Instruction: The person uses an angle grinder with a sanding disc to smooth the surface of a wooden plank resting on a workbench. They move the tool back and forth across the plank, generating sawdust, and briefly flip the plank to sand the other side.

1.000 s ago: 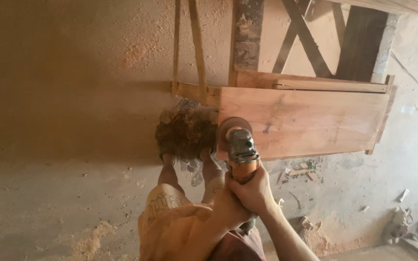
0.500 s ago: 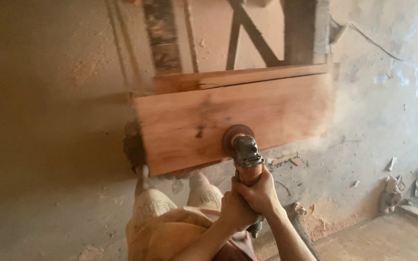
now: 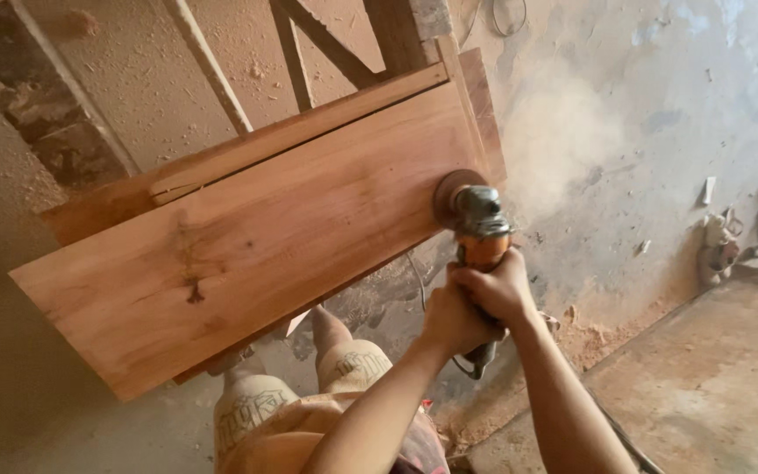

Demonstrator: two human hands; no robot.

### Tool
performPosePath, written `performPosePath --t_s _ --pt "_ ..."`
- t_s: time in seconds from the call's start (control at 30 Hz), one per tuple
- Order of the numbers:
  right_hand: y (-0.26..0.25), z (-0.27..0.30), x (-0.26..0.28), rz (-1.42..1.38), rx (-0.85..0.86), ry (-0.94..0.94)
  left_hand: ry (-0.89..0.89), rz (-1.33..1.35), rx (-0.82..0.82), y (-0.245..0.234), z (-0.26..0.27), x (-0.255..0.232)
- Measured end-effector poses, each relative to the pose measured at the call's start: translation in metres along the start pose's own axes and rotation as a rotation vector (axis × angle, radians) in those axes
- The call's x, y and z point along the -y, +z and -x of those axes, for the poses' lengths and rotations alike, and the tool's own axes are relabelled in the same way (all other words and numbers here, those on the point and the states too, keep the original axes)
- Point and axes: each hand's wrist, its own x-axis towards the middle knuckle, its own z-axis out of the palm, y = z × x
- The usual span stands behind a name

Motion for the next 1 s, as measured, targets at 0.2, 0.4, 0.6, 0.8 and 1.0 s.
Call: performPosePath --t_s 0.2,0.4,0.6,0.8,1.0 --pt "-0.023 -0.025 -0.006 -0.132 -0.11 0.141 -0.034 -0.193 0.183 -0.006 -0.045 -0.031" --pt "0.026 -0.004 0.027 -0.096 -0.05 0.112 -0.042 -0.094 0.118 -0.038 -0.017 0.011" --pt "0.135 0.082 0.081 0.054 0.097 -0.196 -0.006 0.006 -0.174 -0.101 0.098 0.083" --pt "0.211 0.135 0.124 0.127 0.178 -0.344 -0.149 0.158 -0.306 -0.151 0.169 0.125" --pt "0.262 0.179 0.147 0.288 0.281 -0.334 -0.19 0.273 -0.378 -0.179 0.225 0.155"
